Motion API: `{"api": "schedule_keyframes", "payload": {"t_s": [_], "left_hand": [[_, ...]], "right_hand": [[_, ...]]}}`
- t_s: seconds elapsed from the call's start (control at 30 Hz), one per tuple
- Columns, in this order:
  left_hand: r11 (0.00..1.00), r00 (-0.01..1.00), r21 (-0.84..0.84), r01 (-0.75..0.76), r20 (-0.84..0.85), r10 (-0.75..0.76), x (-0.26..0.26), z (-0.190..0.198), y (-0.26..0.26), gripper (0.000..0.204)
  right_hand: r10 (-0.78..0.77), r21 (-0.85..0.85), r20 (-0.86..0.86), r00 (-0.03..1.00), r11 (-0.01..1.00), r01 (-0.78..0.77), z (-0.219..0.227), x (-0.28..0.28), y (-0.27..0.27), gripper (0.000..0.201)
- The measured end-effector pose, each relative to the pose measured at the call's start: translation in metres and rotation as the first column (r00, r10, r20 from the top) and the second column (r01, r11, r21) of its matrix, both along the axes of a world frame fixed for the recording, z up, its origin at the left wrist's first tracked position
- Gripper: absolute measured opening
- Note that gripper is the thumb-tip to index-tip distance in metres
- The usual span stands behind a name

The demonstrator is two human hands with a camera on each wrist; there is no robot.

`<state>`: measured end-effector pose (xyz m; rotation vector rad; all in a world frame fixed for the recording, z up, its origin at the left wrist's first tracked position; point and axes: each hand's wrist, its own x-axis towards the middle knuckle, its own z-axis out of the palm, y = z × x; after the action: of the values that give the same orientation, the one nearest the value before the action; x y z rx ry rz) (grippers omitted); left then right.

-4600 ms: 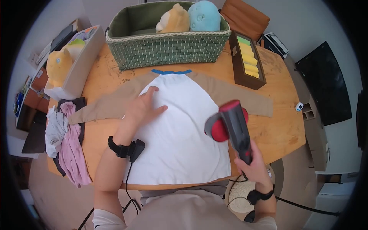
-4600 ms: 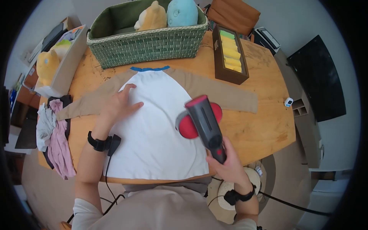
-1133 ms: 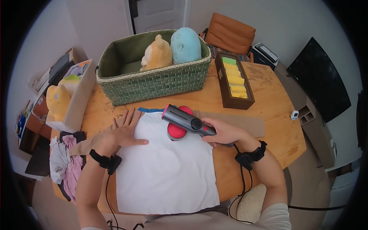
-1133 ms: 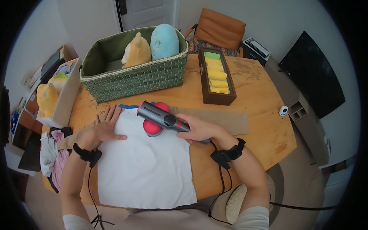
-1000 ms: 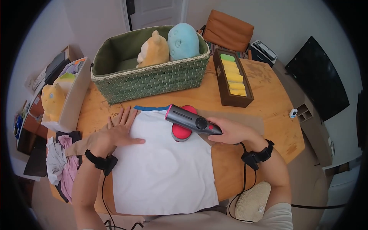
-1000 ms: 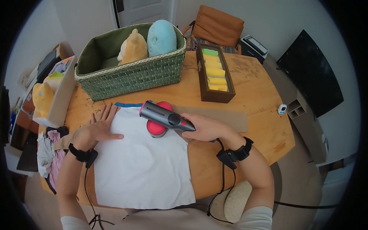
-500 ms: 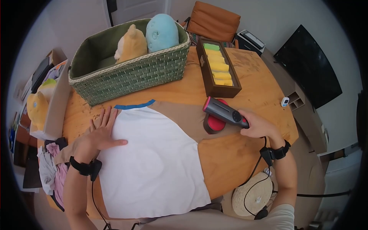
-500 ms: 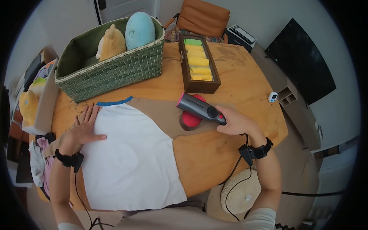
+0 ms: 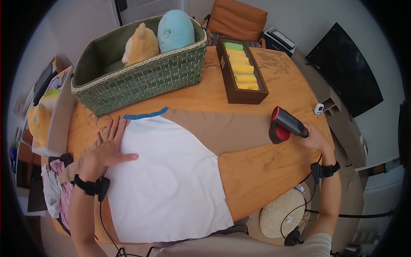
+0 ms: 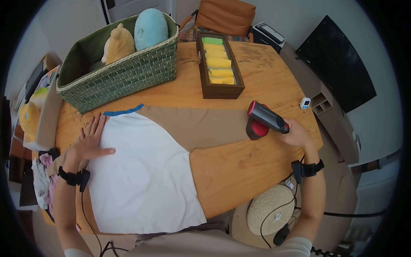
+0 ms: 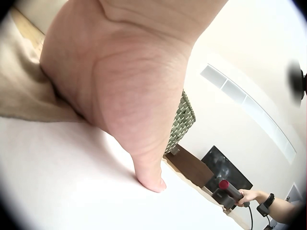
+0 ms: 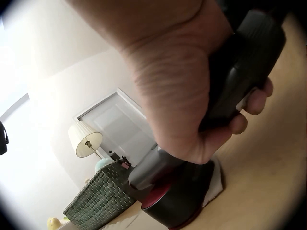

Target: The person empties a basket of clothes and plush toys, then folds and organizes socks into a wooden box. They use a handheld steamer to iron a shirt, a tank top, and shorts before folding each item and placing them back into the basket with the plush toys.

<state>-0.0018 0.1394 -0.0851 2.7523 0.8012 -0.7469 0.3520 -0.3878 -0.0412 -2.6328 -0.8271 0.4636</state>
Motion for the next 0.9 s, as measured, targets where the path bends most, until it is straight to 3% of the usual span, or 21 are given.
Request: {"api": "schedule_keyframes", "payload": {"t_s": [0.2, 0.33, 0.4, 0.43, 0.5, 0.57, 0.63, 0.7, 0.73, 0.77, 0.83, 0.9], "left_hand": [[1.000, 0.999, 0.006, 0.019, 0.032, -0.019, -0.003, -0.008, 0.006, 0.131], [1.000, 0.999, 0.005, 0.017, 0.047, -0.017, -0.005, -0.007, 0.003, 0.128], [0.999, 0.998, 0.013, 0.030, 0.060, -0.031, -0.006, -0.008, 0.003, 0.125], [1.000, 0.998, 0.017, 0.022, 0.058, -0.023, -0.006, -0.008, 0.003, 0.125], [0.999, 0.995, 0.019, 0.038, 0.088, -0.040, -0.008, -0.009, 0.003, 0.126], [0.999, 0.989, 0.041, -0.019, 0.146, 0.013, -0.011, -0.014, -0.004, 0.122], [0.995, 0.977, 0.063, -0.074, 0.207, 0.059, -0.024, -0.015, -0.011, 0.119], [0.988, 0.912, 0.152, 0.027, 0.401, -0.086, -0.044, -0.020, -0.025, 0.111], [0.974, 0.795, 0.220, 0.050, 0.581, -0.172, -0.057, -0.017, -0.041, 0.083], [0.974, 0.797, 0.222, 0.046, 0.580, -0.170, -0.066, -0.012, -0.050, 0.083], [0.986, 0.768, -0.107, 0.128, 0.640, -0.031, -0.083, -0.002, -0.063, 0.058], [0.887, 0.914, -0.454, 0.080, 0.389, 0.117, -0.094, 0.017, -0.085, 0.038]], "right_hand": [[-0.051, 0.050, 0.078, 0.996, 0.998, 0.047, -0.005, 0.002, -0.024, 0.021], [0.011, 0.027, 0.195, 0.981, 1.000, -0.017, 0.011, -0.035, -0.017, 0.023], [-0.187, 0.213, -0.159, 0.970, 0.952, 0.218, 0.024, -0.084, 0.012, 0.030], [-0.179, 0.216, -0.160, 0.971, 0.953, 0.211, 0.025, -0.101, 0.023, 0.030], [-0.107, 0.446, -0.456, 0.883, 0.832, 0.331, 0.024, -0.133, 0.045, 0.031], [0.081, 0.533, -0.629, 0.773, 0.769, 0.353, 0.013, -0.159, 0.060, 0.037], [0.205, 0.545, -0.665, 0.718, 0.791, 0.279, 0.007, -0.188, 0.080, 0.039], [0.262, 0.556, -0.675, 0.690, 0.795, 0.242, -0.002, -0.208, 0.099, 0.038], [0.309, 0.557, -0.688, 0.657, 0.805, 0.204, -0.006, -0.218, 0.108, 0.037], [0.313, 0.557, -0.689, 0.654, 0.805, 0.202, -0.010, -0.228, 0.117, 0.037], [0.307, 0.538, -0.755, 0.579, 0.796, 0.279, -0.015, -0.244, 0.135, 0.032], [0.308, 0.516, -0.797, 0.519, 0.793, 0.323, -0.019, -0.257, 0.151, 0.033]]}}
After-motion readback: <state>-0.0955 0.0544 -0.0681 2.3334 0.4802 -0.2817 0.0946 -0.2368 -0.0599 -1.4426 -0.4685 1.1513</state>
